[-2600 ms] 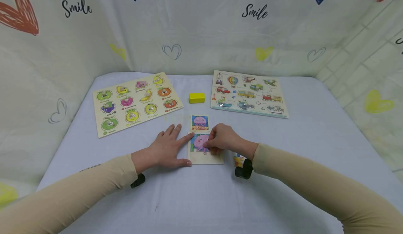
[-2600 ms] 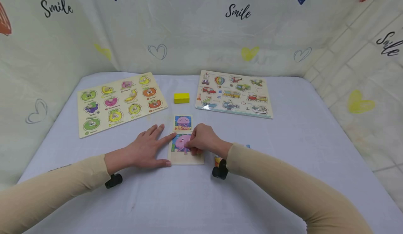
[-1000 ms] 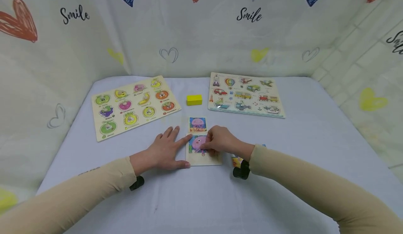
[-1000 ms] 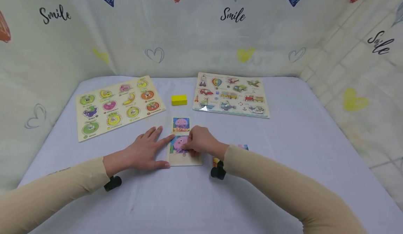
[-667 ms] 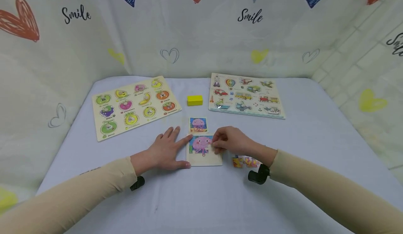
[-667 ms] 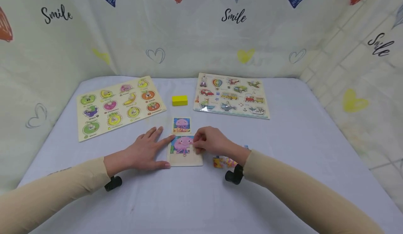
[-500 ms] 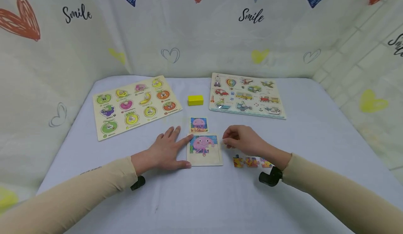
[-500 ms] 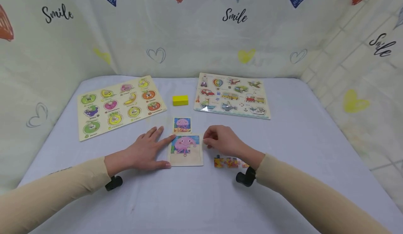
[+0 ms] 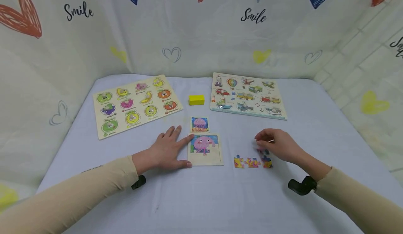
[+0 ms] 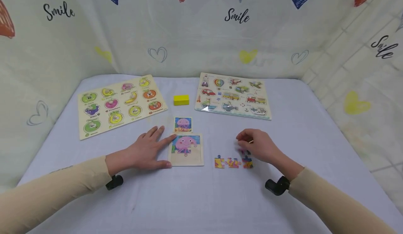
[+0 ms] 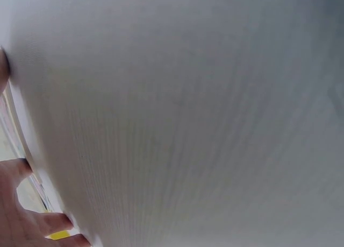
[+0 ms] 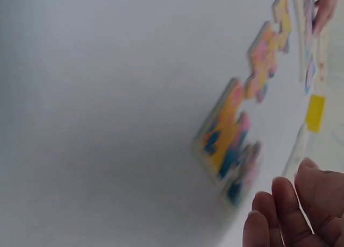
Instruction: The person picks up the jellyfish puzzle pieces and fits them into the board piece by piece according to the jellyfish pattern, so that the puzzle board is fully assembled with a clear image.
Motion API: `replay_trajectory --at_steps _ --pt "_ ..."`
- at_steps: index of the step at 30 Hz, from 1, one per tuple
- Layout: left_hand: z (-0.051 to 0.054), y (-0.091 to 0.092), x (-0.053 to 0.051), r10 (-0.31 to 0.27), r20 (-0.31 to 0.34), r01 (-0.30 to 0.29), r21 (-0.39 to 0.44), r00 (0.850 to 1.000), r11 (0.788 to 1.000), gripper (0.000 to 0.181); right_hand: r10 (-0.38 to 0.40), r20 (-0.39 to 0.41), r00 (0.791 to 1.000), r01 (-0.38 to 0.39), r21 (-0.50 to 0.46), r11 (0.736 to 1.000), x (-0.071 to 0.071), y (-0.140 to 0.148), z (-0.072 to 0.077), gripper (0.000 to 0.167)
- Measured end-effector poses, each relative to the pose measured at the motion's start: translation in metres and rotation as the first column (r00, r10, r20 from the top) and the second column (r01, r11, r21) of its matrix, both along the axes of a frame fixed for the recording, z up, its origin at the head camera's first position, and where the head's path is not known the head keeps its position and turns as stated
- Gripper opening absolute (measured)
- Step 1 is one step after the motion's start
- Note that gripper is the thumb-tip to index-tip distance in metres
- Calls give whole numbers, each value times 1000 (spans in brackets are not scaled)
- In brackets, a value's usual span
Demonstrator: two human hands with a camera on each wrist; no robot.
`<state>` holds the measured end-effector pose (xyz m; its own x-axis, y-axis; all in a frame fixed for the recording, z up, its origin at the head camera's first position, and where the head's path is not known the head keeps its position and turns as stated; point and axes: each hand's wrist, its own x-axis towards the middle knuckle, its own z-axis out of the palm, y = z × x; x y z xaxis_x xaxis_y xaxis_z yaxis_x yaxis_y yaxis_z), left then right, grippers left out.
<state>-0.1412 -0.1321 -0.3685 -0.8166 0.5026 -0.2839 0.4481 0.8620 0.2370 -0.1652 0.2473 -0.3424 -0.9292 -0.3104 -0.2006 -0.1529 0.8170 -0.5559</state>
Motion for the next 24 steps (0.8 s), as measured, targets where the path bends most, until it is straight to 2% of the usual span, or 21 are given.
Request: replay_trajectory --at_steps 4,9,24 --pt "0 0 0 0 5 0 -3 1000 1000 93 -17 -9 1000 17 22 1000 4 17 -6 22" --pt "0 0 0 4 9 -4 -3 1000 1000 93 -14 30 999 13 39 999 6 31 -10 26" --pt "0 2 0 11 5 -11 -7 1000 1000 94 5 25 1000 -7 71 997 4 31 -15 25"
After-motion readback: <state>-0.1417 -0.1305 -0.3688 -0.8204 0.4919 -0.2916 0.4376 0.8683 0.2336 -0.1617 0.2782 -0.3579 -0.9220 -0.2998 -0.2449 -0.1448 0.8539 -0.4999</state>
